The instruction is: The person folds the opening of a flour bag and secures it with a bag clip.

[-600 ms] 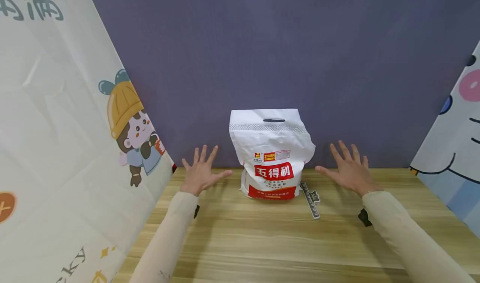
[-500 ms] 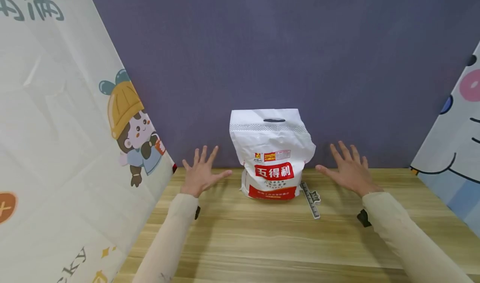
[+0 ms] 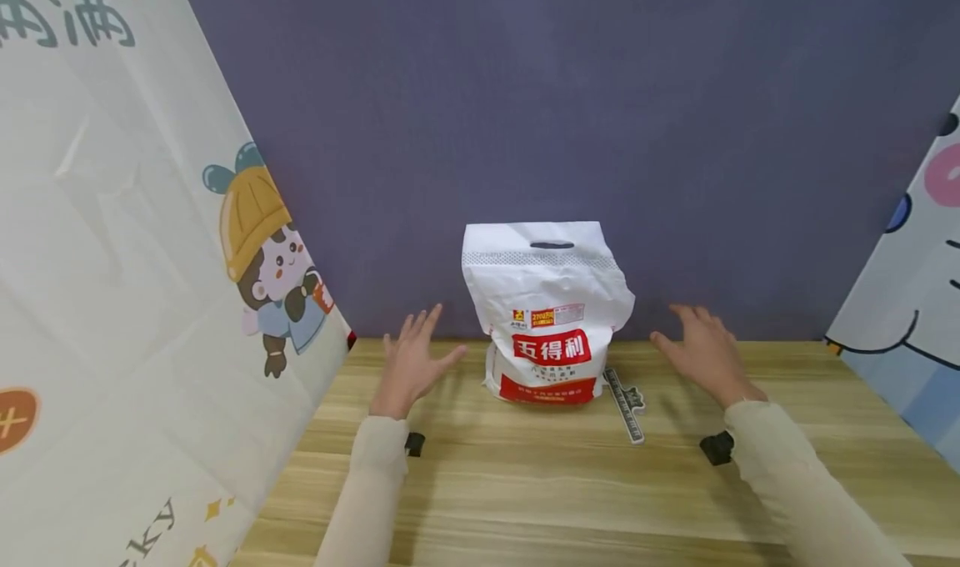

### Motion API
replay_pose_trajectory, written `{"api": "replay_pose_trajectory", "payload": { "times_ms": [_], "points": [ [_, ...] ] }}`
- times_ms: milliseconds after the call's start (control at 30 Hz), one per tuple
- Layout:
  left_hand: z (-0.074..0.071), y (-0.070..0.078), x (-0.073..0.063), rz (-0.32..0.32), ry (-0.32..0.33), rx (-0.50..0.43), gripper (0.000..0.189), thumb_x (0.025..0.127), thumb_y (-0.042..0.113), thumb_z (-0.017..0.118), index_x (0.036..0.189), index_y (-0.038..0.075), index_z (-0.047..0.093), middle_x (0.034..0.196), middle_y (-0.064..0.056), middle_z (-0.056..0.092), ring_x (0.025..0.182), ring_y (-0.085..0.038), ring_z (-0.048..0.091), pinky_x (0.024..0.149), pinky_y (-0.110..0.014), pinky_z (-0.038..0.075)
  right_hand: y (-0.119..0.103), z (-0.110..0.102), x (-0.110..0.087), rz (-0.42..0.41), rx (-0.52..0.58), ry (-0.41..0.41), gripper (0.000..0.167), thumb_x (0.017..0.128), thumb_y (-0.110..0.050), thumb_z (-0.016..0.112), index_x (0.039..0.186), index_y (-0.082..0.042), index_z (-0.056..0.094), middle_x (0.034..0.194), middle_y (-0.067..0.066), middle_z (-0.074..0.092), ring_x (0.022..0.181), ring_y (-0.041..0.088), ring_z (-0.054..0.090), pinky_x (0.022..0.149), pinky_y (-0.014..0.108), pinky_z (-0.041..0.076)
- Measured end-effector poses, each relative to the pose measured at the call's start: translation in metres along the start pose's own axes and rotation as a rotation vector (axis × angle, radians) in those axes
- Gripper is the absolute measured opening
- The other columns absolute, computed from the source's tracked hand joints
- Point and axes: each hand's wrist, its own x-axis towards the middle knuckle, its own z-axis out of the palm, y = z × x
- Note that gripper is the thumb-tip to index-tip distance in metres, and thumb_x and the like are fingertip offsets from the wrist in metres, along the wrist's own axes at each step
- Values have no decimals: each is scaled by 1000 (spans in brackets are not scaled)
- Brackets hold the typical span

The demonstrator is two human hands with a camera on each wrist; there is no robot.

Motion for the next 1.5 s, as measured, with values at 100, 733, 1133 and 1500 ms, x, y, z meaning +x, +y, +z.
{"api": "replay_pose_trajectory", "payload": {
  "times_ms": [100,733,1133,1500],
  "points": [
    [2,5,-6,7,41,-64,88,91,67,62,161,23,32,161,-13,43,151,-40,36,118,-76,17,-3,0,-2,13,38,6,71,99,-42,62,147,8,43,146,40,42,130,63,39,101,80,29],
    [5,35,-24,111,334,-331,42,92,29,75,130,13,67,114,-10,76,108,-33,67,100,-56,47,-15,12,-11,73,350,72,59,105,-41,54,143,5,49,142,31,53,128,50,51,99,64,45],
    [7,67,-20,242,374,-392,30,92,23,76,119,10,72,97,-6,77,96,-27,69,93,-50,51,-25,19,-7,118,472,127,53,106,-38,55,141,2,52,139,28,58,122,41,56,94,45,46],
    [1,97,-11,389,423,-359,24,90,17,76,113,11,74,90,-2,77,86,-20,69,87,-47,52,-30,23,0,122,534,134,51,106,-36,54,140,2,54,137,25,61,115,30,57,86,27,45]
  ]
}}
